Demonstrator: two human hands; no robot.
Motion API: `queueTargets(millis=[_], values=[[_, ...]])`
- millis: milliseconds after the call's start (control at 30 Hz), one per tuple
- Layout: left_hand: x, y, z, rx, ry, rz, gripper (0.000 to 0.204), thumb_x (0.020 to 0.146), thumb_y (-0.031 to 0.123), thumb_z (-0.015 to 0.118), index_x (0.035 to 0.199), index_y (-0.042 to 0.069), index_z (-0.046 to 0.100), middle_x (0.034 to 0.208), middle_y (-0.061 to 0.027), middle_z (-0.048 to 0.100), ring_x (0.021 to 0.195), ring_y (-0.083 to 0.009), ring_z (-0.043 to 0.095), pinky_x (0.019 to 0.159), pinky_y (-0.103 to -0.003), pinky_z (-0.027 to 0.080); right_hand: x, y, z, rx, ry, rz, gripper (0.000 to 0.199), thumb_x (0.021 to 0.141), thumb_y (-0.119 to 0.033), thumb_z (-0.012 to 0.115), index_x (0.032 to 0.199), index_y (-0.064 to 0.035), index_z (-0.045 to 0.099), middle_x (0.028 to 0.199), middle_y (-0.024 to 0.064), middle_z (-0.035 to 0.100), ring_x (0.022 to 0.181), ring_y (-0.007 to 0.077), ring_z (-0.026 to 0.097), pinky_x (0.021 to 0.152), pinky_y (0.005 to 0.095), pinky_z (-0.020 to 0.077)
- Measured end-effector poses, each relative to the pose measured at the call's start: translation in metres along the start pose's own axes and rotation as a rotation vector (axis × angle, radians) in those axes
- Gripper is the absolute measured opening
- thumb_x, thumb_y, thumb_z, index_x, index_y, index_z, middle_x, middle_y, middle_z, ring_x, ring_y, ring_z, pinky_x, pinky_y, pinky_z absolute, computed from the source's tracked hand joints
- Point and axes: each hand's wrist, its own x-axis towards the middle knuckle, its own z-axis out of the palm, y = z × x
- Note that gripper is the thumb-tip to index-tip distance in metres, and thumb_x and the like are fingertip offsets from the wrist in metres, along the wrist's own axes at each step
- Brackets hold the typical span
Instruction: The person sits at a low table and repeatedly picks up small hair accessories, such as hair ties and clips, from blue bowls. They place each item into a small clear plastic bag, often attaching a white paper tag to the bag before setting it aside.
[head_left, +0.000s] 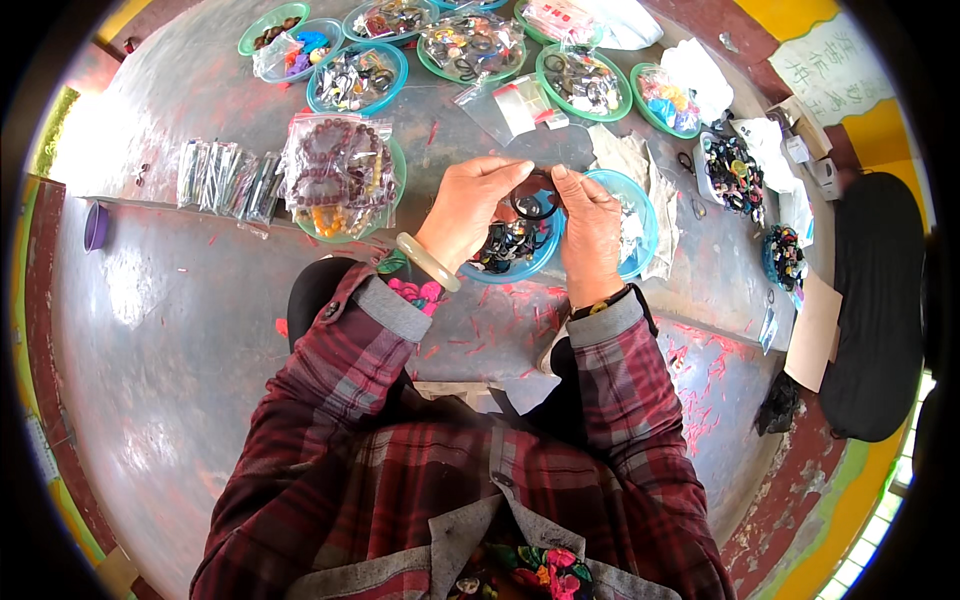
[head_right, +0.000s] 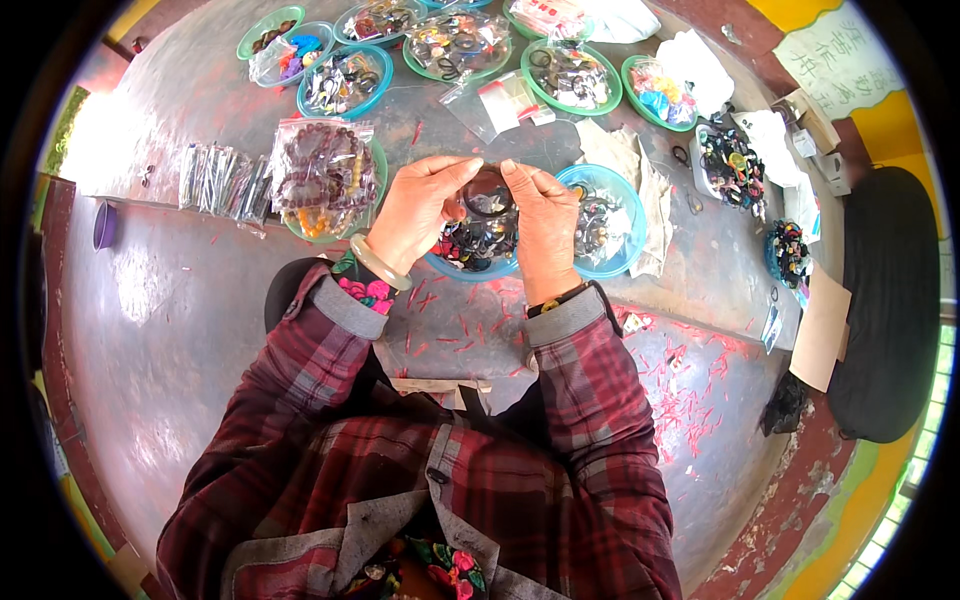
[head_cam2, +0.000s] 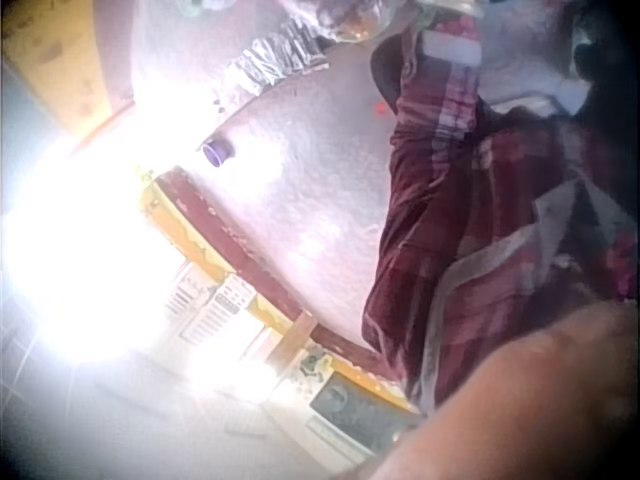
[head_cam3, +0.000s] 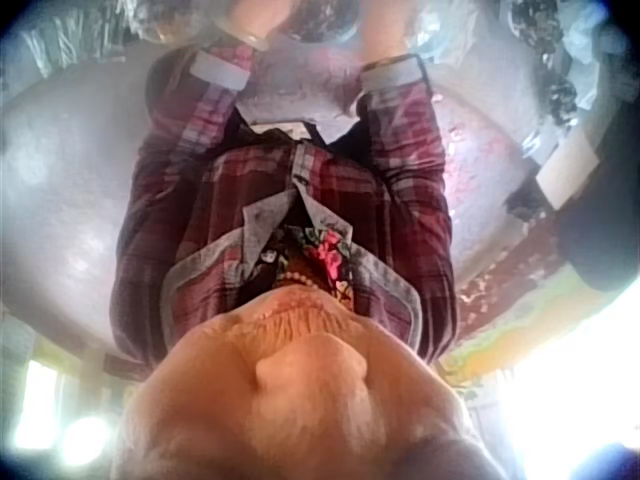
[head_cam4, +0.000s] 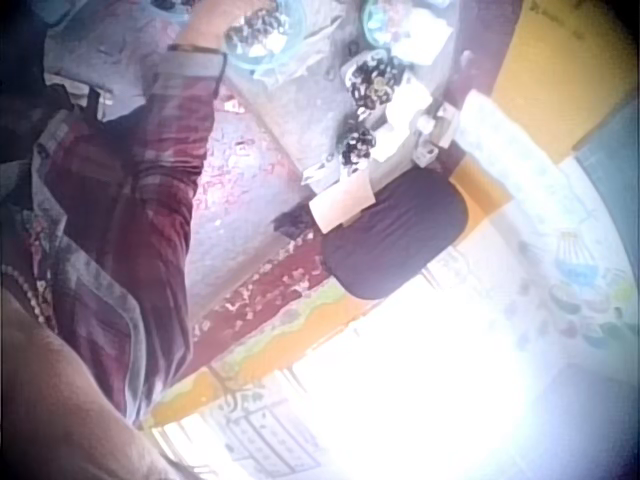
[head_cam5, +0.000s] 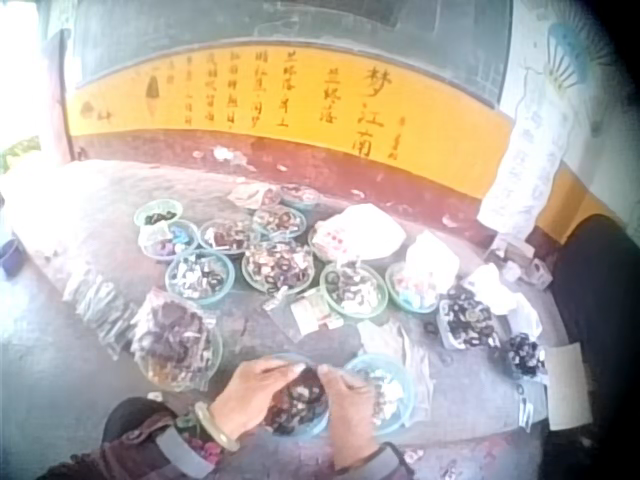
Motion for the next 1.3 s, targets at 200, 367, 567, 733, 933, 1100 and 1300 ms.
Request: queueTargets(millis=[200, 367, 567, 733, 933, 1100, 1300], values=[[0.0, -0.003, 0.004, -0.053, 0.038, 0.024, 0.021, 0.087, 0.014, 0.057, 0.097, -0.004, 0.06, 0.087, -0.0077, 0.063, 0.074, -0.013, 0.061, 0.063, -0.023, 0.051, 0.001, 0.002, -0.001, -0.018, 0.057, -0.023, 0.01, 0.079, -0.01, 0.067, 0.083, -0.0001, 0.067, 0.072, -0.0002, 0.062, 0.063, 0.0047, 0.05, 0.059, 0.0191, 0.0397], [0.002, -0.005, 0.003, -0.098, 0.024, -0.005, 0.022, 0.087, 0.014, 0.056, 0.097, -0.006, 0.058, 0.088, -0.0098, 0.062, 0.079, -0.0177, 0.063, 0.068, -0.026, 0.052, 0.002, 0.003, -0.002, 0.024, 0.065, -0.015, 0.014, 0.079, -0.014, 0.067, 0.079, -0.0005, 0.066, 0.071, -0.0001, 0.062, 0.063, 0.0056, 0.05, 0.059, 0.0203, 0.0389], [0.009, -0.001, -0.014, -0.269, 0.107, 0.008, 0.022, 0.088, 0.014, 0.055, 0.098, -0.006, 0.057, 0.09, -0.0119, 0.062, 0.082, -0.0202, 0.063, 0.072, -0.025, 0.051, 0.01, -0.004, -0.011, -0.003, 0.016, 0.112, 0.02, 0.079, -0.02, 0.068, 0.082, -0.0005, 0.066, 0.07, 0.0004, 0.061, 0.065, 0.007, 0.052, 0.062, 0.0219, 0.04], [0.01, -0.002, -0.016, -0.317, 0.137, 0.03, 0.022, 0.088, 0.012, 0.053, 0.098, -0.007, 0.056, 0.092, -0.015, 0.061, 0.086, -0.0241, 0.062, 0.073, -0.027, 0.051, 0.009, 0.001, -0.014, -0.137, -0.152, 0.196, 0.016, 0.079, -0.014, 0.067, 0.085, 0.0008, 0.066, 0.071, 0.0009, 0.062, 0.062, 0.0058, 0.052, 0.058, 0.0193, 0.0403], [0.007, -0.001, -0.014, -0.33, 0.152, 0.054, 0.021, 0.088, 0.011, 0.052, 0.098, -0.008, 0.055, 0.092, -0.0159, 0.061, 0.087, -0.0255, 0.062, 0.075, -0.028, 0.051, 0.006, 0.002, -0.01, -0.325, -0.06, -0.027, 0.015, 0.08, -0.012, 0.066, 0.084, 0.0017, 0.066, 0.07, 0.0011, 0.063, 0.06, 0.0048, 0.052, 0.056, 0.0188, 0.0418], [0.008, -0.001, -0.016, -0.312, 0.143, 0.061, 0.022, 0.088, 0.012, 0.053, 0.097, -0.008, 0.055, 0.092, -0.0157, 0.061, 0.085, -0.0241, 0.062, 0.074, -0.028, 0.052, 0.007, 0.0, -0.006, -0.294, -0.062, 0.014, 0.014, 0.079, -0.012, 0.066, 0.085, 0.0017, 0.065, 0.072, 0.0008, 0.063, 0.06, 0.0053, 0.052, 0.057, 0.0186, 0.0418], [0.009, -0.007, -0.011, -0.185, 0.094, 0.024, 0.023, 0.087, 0.015, 0.055, 0.095, -0.007, 0.056, 0.087, -0.0133, 0.062, 0.079, -0.0189, 0.062, 0.072, -0.027, 0.052, 0.005, 0.002, -0.008, -0.216, -0.094, 0.08, 0.013, 0.079, -0.01, 0.065, 0.085, 0.0019, 0.065, 0.073, 0.0013, 0.063, 0.063, 0.0053, 0.053, 0.058, 0.0186, 0.0422]])
